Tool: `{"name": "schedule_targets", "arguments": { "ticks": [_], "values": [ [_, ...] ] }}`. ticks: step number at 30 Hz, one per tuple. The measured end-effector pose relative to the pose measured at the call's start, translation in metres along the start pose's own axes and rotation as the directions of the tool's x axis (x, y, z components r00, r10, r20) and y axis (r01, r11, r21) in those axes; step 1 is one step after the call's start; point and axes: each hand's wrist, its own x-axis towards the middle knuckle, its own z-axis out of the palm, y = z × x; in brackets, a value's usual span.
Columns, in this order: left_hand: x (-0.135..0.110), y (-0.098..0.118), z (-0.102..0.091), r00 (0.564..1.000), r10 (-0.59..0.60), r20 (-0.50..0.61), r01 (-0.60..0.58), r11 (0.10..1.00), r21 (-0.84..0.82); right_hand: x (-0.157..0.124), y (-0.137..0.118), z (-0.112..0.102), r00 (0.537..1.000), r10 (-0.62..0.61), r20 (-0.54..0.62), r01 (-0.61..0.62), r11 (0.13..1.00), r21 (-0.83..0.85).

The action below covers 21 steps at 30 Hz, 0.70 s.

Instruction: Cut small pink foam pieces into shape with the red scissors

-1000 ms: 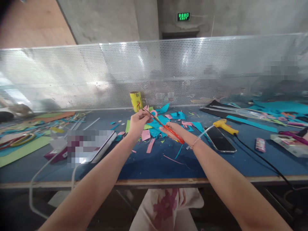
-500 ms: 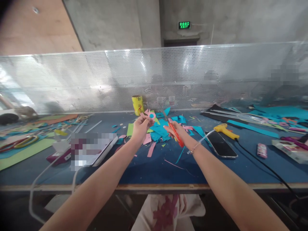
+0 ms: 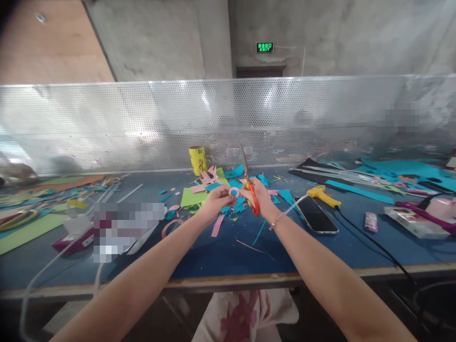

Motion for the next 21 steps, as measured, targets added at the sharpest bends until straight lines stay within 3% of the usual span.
{"name": "schedule_targets", "arguments": {
  "ticks": [5,10,21],
  "values": [
    [0.0,-0.002,0.001,1.0,-0.028,-0.001,0.028,0.999,-0.021,0.0,0.001,-0.001,1.0,-0.016,0.003,0.016,0.999,-0.034],
    [0.004,-0.004,-0.001,0.997,0.039,-0.059,-0.038,0.999,0.015,-0.006,-0.006,0.001,0.998,0.05,0.047,-0.048,0.998,-0.047],
    [0.007,-0.011,-0.003,0.996,0.057,-0.068,-0.052,0.997,0.063,0.006,0.014,0.003,0.994,-0.087,0.067,0.096,0.985,-0.142]
  ]
}}
